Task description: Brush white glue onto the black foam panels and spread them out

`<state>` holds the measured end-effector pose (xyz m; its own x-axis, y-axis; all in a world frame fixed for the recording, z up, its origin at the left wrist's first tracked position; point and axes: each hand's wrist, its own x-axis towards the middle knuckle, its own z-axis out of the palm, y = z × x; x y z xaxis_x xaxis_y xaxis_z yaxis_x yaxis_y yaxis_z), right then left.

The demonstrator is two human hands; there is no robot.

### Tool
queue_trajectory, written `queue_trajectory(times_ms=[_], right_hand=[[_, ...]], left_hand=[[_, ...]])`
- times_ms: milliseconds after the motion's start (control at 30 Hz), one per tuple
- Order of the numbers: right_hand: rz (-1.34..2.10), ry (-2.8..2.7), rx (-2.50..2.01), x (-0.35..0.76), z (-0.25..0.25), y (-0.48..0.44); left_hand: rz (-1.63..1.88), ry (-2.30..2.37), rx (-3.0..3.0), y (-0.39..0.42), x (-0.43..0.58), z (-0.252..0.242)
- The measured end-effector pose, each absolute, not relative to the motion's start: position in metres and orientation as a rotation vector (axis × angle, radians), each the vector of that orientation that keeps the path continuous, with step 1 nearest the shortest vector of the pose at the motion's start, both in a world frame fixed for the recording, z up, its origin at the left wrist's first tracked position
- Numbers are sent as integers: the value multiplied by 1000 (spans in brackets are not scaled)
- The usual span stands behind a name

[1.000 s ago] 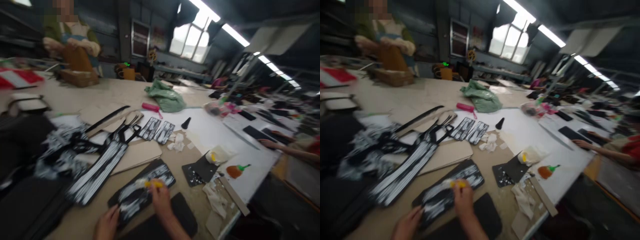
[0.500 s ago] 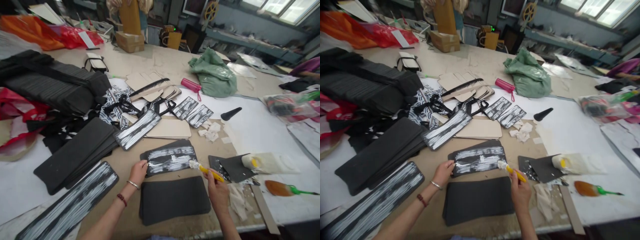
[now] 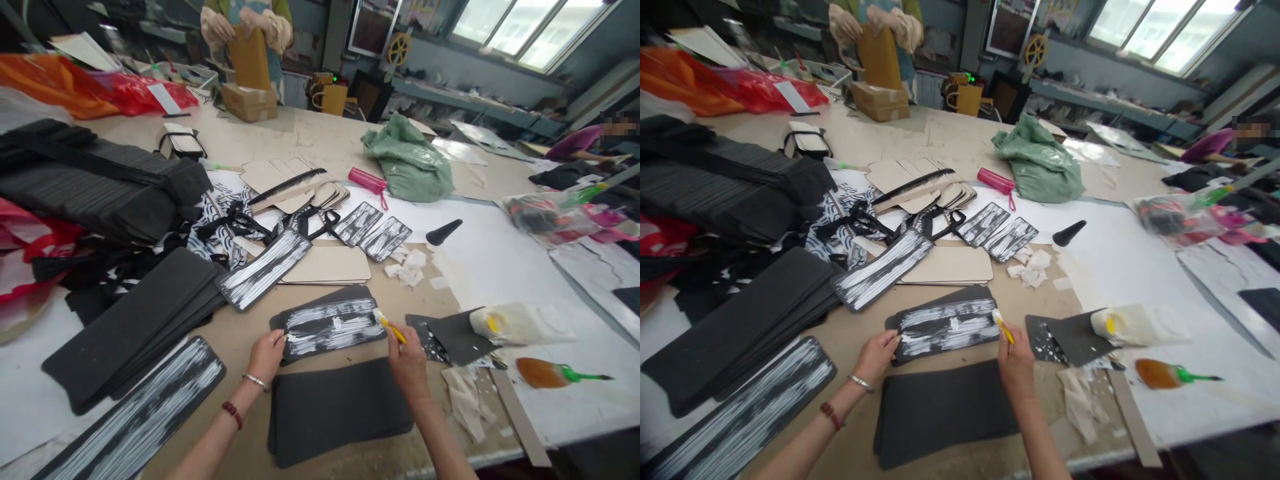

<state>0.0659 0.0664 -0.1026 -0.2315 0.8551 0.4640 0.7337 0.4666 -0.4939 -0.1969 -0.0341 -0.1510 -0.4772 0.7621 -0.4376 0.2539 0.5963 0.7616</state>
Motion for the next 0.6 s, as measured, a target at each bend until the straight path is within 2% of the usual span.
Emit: queue_trajectory(times_ms=[167, 400, 467, 600], right_hand=[[690, -1983, -1259, 34, -97, 48], [1503, -1353, -1228, -45, -94, 30], [1523, -1307, -1223, -54, -103, 34], [1284, -1345, -1291, -42, -109, 40]], left_hand=[[829, 1978, 752, -31, -197, -148], [823, 1987, 784, -32, -196, -149], [807, 1991, 815, -33, -196, -148], [783, 2000, 838, -33, -197, -146]])
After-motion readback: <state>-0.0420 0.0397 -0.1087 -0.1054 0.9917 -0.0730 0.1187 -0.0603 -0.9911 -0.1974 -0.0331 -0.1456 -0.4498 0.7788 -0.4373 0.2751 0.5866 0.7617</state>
